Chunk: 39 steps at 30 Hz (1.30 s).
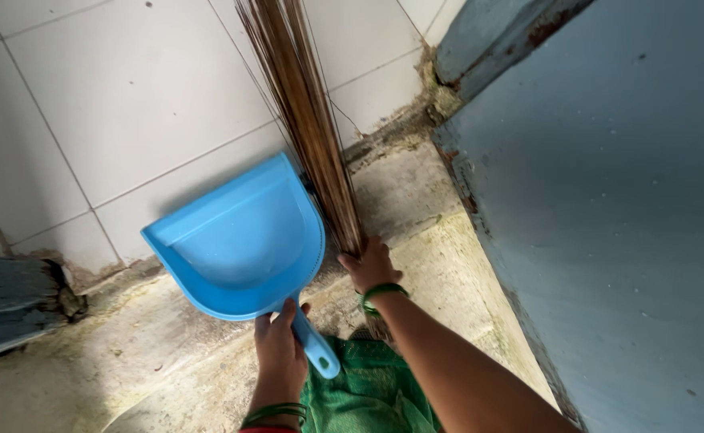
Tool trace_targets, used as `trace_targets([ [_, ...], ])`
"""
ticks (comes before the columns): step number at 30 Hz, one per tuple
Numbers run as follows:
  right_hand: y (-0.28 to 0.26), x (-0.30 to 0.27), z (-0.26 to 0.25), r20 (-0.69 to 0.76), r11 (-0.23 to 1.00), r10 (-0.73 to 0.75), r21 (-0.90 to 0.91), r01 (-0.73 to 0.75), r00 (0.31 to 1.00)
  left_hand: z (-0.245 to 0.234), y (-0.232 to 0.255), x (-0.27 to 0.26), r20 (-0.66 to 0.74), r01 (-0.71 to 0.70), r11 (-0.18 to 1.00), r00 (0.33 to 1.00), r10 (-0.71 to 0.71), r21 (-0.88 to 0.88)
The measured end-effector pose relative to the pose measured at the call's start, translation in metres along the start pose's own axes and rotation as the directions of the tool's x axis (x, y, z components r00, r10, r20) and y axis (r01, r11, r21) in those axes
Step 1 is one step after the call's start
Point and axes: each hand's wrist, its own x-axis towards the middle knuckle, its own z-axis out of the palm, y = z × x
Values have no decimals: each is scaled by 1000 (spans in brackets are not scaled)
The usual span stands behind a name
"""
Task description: The person picks up a bucket and a cloth, then uses a broom and dustpan by hand to sweep several small wrappers into the dustpan before carrying them away.
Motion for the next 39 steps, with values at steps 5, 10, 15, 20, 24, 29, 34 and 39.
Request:
trace_targets([
  [5, 39, -40, -26, -147, 783, -472, 383, 490, 869, -2, 20, -35, 17, -128, 990, 991, 129, -67],
  [10, -3, -92, -63, -202, 641, -579, 486, 594, 790, -9, 82, -17, 226, -371, 928, 906, 356, 26],
  [15, -110, -56, -60, -242, 560, -566, 589, 583, 788, 11, 181, 47, 258, -311, 947, 924, 282, 79],
  [20, -203, -3, -53, -197, 707, -483, 488, 513, 853, 15, 248, 108, 200, -222, 974, 957, 211, 36],
  [24, -257, 18, -32, -224, 769, -517, 301, 563, 826, 18, 282, 137, 158, -271, 962, 950, 270, -13],
  [29, -293, 19, -11, -10, 727, -519, 520, 448, 855, 29, 309, 132, 226, -379, 925, 900, 372, -14],
  [34, -302, 14, -9, 43, 693, -537, 592, 412, 842, 34, 324, 108, 249, -687, 721, 716, 653, 85],
  [39, -293, 12, -7, -65, 713, -620, 368, 597, 782, 16, 330, 124, 259, -669, 636, 739, 621, 384],
])
